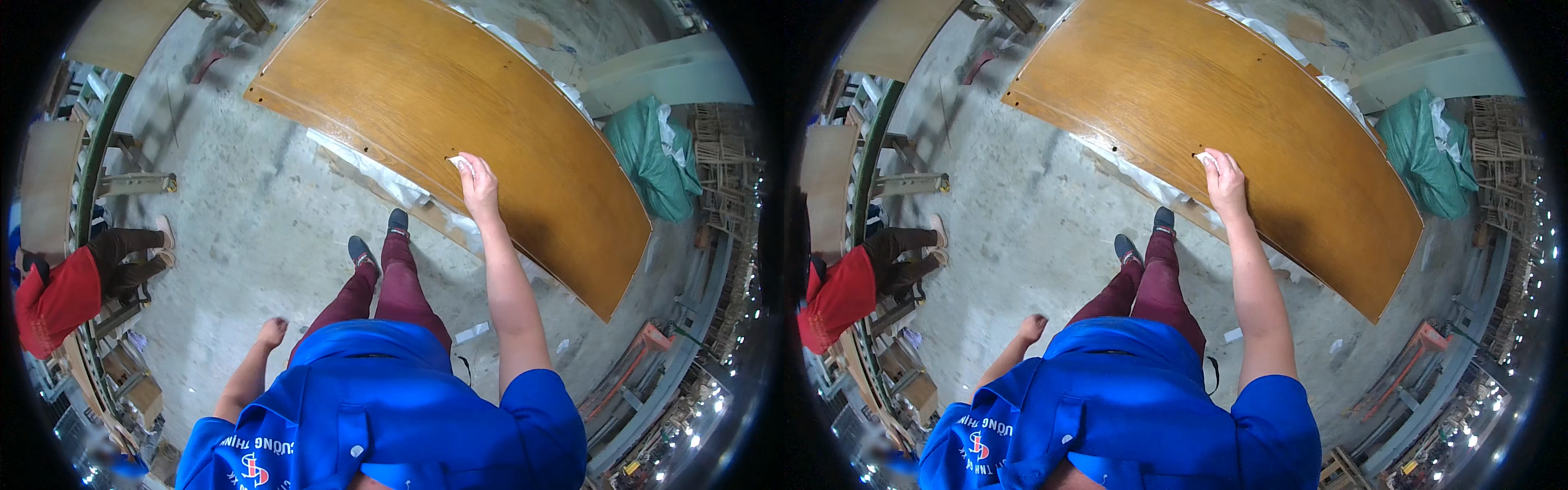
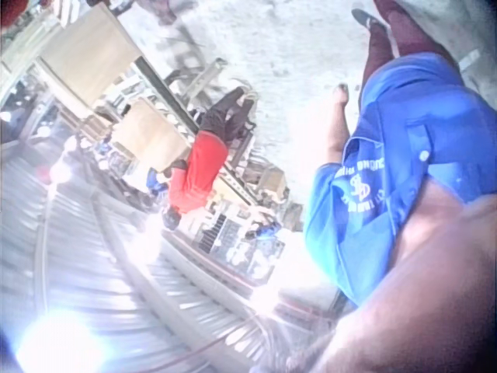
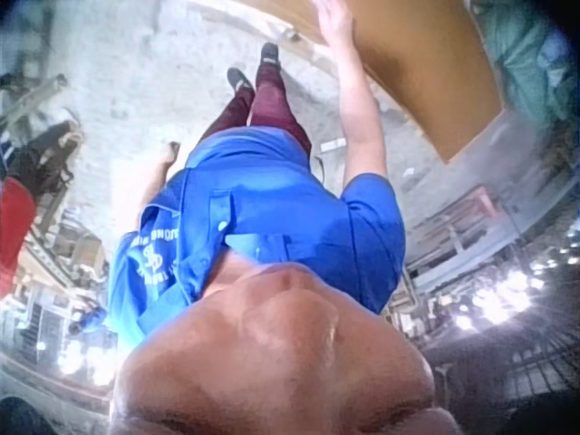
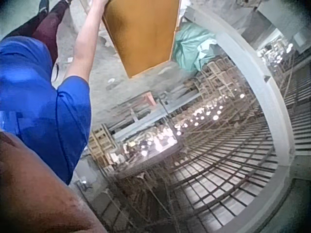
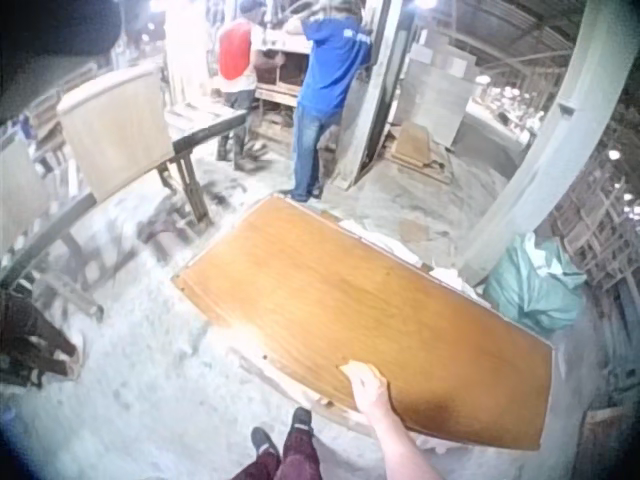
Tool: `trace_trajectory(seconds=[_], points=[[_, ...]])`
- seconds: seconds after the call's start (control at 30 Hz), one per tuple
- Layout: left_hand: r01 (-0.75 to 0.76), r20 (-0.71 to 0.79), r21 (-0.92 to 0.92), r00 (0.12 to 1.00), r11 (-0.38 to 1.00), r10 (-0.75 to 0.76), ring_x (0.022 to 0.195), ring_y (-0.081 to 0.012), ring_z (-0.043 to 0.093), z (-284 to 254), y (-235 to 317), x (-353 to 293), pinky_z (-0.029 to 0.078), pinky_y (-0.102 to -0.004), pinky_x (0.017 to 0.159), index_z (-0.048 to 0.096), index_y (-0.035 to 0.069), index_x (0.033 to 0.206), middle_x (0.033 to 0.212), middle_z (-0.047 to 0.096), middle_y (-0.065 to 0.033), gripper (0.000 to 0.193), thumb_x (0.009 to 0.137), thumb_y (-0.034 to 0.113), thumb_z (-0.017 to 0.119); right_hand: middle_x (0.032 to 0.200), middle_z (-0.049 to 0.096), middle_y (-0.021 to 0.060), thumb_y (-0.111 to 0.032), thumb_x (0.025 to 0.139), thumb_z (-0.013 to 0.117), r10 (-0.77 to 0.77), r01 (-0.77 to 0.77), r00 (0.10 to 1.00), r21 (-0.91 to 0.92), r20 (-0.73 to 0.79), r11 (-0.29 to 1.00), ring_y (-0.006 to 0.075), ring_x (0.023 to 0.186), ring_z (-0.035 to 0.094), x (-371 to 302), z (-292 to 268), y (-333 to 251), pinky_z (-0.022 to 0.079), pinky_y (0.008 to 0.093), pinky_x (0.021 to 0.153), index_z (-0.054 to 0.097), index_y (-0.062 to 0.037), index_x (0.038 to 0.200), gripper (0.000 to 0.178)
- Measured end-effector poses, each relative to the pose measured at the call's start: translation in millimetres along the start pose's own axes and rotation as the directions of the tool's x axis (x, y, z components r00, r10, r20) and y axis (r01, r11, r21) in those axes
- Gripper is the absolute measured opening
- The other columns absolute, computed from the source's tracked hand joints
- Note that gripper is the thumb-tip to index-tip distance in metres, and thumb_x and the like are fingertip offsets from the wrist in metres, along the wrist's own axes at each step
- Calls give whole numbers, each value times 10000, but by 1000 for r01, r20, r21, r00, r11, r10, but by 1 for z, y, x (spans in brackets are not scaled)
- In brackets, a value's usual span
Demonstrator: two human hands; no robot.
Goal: The person wipes the edges and surfaces of wooden furniture components using a white cloth. They handle several small wooden strips and larger curved panels, rubbing them individually before placing them on a roller conveyor or stacking them.
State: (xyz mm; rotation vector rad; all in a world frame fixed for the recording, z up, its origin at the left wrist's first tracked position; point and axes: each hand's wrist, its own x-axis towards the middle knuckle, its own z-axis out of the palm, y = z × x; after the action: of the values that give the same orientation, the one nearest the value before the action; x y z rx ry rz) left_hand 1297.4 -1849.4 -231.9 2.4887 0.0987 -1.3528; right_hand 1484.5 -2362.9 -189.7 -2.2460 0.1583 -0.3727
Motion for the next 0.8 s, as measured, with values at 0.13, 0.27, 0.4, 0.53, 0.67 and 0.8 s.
trace_trajectory(seconds=[0.13, 0.27, 0.4, 0.53, 0.67, 0.8], points=[[-318, -198, -168, 938, 933, 284, 917, -377, 556, -7, 80, 43, 447, -420, 797, 604, -6, 959, 959, 599, -208, 278, 886, 223, 464, 876, 600, 184, -92, 855, 522, -26, 26, 1000, -12, 18, 1000, 331, 803, 589, 4, 1, -2, 476, 383, 706, 583, 8, 973, 167], [-574, -367, -135, 786, 808, 497, 899, -356, 557, -67, 181, 71, 452, -401, 783, 596, 1, 956, 941, 596, -187, 213, 881, 154, 467, 875, 596, 188, -81, 859, 510, -33, 35, 999, -49, 40, 998, 336, 801, 586, 7, -1, -4, 475, 386, 698, 583, 9, 968, 159], [-764, -597, 42, 497, 644, 629, 861, -320, 571, -133, 265, 89, 454, -374, 762, 601, 13, 928, 897, 599, -152, 139, 861, 86, 503, 880, 595, 187, -71, 858, 503, -25, 28, 998, -53, 61, 998, 336, 803, 586, 10, -2, -1, 475, 382, 698, 580, 13, 970, 159], [-770, -660, 221, 334, 598, 674, 938, -287, 537, -182, 334, 115, 428, -363, 821, 596, 39, 957, 947, 585, -123, 152, 837, 101, 527, 879, 595, 182, -64, 858, 498, -3, 6, 997, -40, 83, 999, 334, 804, 586, 17, -5, 1, 475, 379, 702, 578, 13, 972, 159], [-689, -646, 405, 250, 601, 721, 1080, -279, 465, -199, 382, 151, 366, -396, 924, 574, 79, 1044, 1083, 552, -91, 241, 826, 175, 539, 880, 594, 179, -61, 858, 496, -12, 13, 997, -10, 71, 1000, 329, 804, 585, 31, -10, 11, 476, 376, 704, 575, 11, 971, 156], [-508, -663, 469, 339, 723, 668, 1230, -289, 335, -188, 409, 177, 230, -474, 1037, 482, 159, 1199, 1277, 435, -60, 368, 847, 267, 501, 885, 593, 179, -58, 854, 500, -26, 28, 998, -23, 57, 999, 328, 809, 584, 53, -17, 26, 476, 379, 707, 573, 10, 972, 155]])
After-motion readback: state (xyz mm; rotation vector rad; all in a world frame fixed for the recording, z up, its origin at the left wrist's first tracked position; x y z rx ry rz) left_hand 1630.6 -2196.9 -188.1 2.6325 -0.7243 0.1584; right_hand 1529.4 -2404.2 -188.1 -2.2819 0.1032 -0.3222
